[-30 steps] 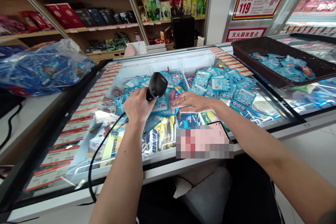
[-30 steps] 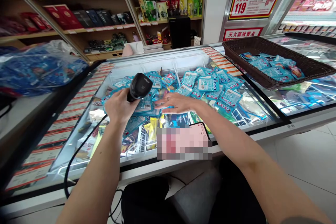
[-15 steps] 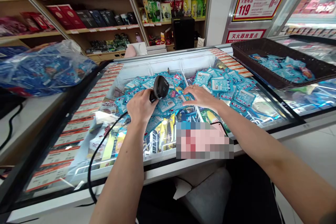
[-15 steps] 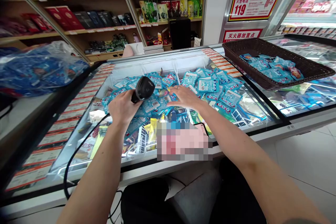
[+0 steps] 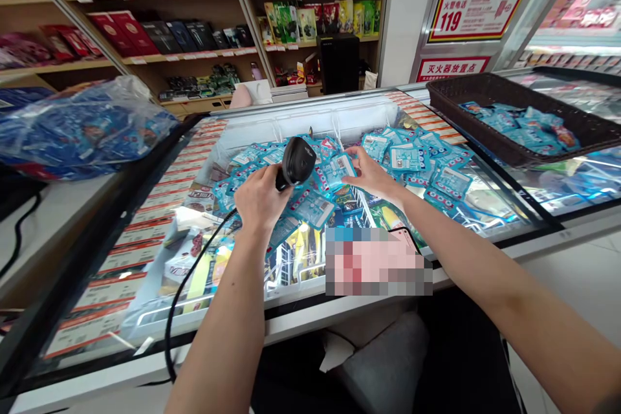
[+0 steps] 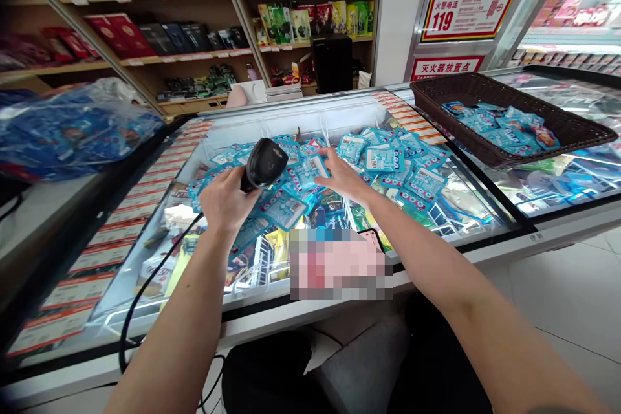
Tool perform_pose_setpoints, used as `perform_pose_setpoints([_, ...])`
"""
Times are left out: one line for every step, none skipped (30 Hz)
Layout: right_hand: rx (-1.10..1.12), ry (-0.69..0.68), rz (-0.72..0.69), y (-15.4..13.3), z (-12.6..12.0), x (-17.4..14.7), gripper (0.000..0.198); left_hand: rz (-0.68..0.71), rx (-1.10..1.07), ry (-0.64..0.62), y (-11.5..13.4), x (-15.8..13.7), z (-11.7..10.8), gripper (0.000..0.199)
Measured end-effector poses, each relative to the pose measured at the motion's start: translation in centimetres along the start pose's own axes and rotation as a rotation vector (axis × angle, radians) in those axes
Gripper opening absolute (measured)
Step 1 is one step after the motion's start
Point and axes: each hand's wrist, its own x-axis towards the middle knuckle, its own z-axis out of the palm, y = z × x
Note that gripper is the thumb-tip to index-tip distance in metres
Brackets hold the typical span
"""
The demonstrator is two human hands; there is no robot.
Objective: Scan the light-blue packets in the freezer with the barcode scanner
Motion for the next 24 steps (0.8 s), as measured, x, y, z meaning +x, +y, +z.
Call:
perform_pose_setpoints([0.026, 0.038, 0.006, 0.0, -0.1, 0.1, 0.060, 0.004, -0.001, 0.004, 0.0, 0.0, 0.0, 0.034])
perform_pose_setpoints([0.047, 0.084, 0.008, 0.1, -0.1, 0.2, 0.058, 0.014, -0.003, 0.005, 0.0, 0.0, 0.0, 0.034])
perform_pose_setpoints([0.070, 0.130, 0.012, 0.1, -0.2, 0.3, 0.057, 0.030, -0.007, 0.005, 0.0, 0.0, 0.0, 0.034])
perform_pose_setpoints([0.096, 0.173, 0.018, 0.2, -0.2, 0.4, 0.055, 0.049, -0.014, 0.007, 0.0, 0.0, 0.0, 0.034])
perform_pose_setpoints([0.124, 0.210, 0.026, 0.4, -0.3, 0.6, 0.052, 0.070, -0.022, 0.009, 0.0, 0.0, 0.0, 0.034])
perform_pose_setpoints([0.149, 0.240, 0.035, 0.6, -0.3, 0.7, 0.048, 0.092, -0.029, 0.010, 0.0, -0.1, 0.0, 0.033])
perform_pose_setpoints([0.172, 0.264, 0.043, 0.9, -0.3, 0.9, 0.043, 0.115, -0.035, 0.011, 0.0, -0.1, 0.0, 0.032])
perform_pose_setpoints([0.191, 0.282, 0.050, 1.2, -0.3, 1.0, 0.039, 0.139, -0.040, 0.014, 0.0, -0.1, 0.1, 0.031])
perform_pose_setpoints([0.204, 0.298, 0.052, 1.4, -0.3, 1.1, 0.036, 0.163, -0.045, 0.016, 0.1, -0.1, 0.1, 0.031])
perform_pose_setpoints([0.209, 0.314, 0.050, 1.7, -0.3, 1.2, 0.034, 0.188, -0.050, 0.019, 0.1, -0.1, 0.0, 0.031])
perform_pose_setpoints([0.208, 0.329, 0.044, 1.9, -0.4, 1.3, 0.033, 0.211, -0.056, 0.023, 0.2, -0.1, 0.0, 0.031])
perform_pose_setpoints([0.200, 0.345, 0.037, 2.0, -0.4, 1.3, 0.032, 0.232, -0.063, 0.026, 0.3, -0.1, -0.1, 0.031])
perform_pose_setpoints([0.186, 0.361, 0.030, 2.0, -0.5, 1.3, 0.032, 0.251, -0.069, 0.026, 0.5, -0.1, -0.2, 0.031])
perform_pose_setpoints([0.167, 0.377, 0.022, 1.9, -0.5, 1.3, 0.031, 0.269, -0.073, 0.023, 0.6, -0.1, -0.3, 0.031])
perform_pose_setpoints([0.149, 0.391, 0.015, 1.8, -0.6, 1.3, 0.031, 0.286, -0.077, 0.019, 0.7, -0.1, -0.4, 0.031])
perform_pose_setpoints([0.135, 0.400, 0.007, 1.7, -0.6, 1.3, 0.031, 0.300, -0.079, 0.016, 0.8, -0.1, -0.5, 0.031])
perform_pose_setpoints([0.125, 0.405, 0.000, 1.5, -0.6, 1.2, 0.030, 0.312, -0.079, 0.014, 0.9, -0.1, -0.6, 0.030])
perform_pose_setpoints([0.120, 0.407, -0.006, 1.4, -0.7, 1.2, 0.030, 0.321, -0.078, 0.014, 1.0, -0.1, -0.7, 0.030])
perform_pose_setpoints([0.116, 0.405, -0.009, 1.3, -0.7, 1.2, 0.031, 0.326, -0.077, 0.016, 1.0, -0.1, -0.7, 0.030])
perform_pose_setpoints([0.115, 0.402, -0.009, 1.2, -0.7, 1.2, 0.031, 0.329, -0.078, 0.015, 1.1, -0.1, -0.7, 0.031])
perform_pose_setpoints([0.115, 0.401, -0.008, 1.1, -0.7, 1.2, 0.032, 0.330, -0.080, 0.013, 1.1, -0.2, -0.7, 0.031])
perform_pose_setpoints([0.115, 0.400, -0.007, 1.1, -0.7, 1.2, 0.033, 0.328, -0.081, 0.009, 1.1, -0.2, -0.7, 0.031])
perform_pose_setpoints([0.117, 0.399, -0.008, 1.1, -0.7, 1.2, 0.033, 0.326, -0.083, 0.006, 1.1, -0.2, -0.6, 0.032])
perform_pose_setpoints([0.119, 0.400, -0.010, 1.1, -0.6, 1.2, 0.033, 0.325, -0.083, 0.004, 1.1, -0.2, -0.6, 0.032])
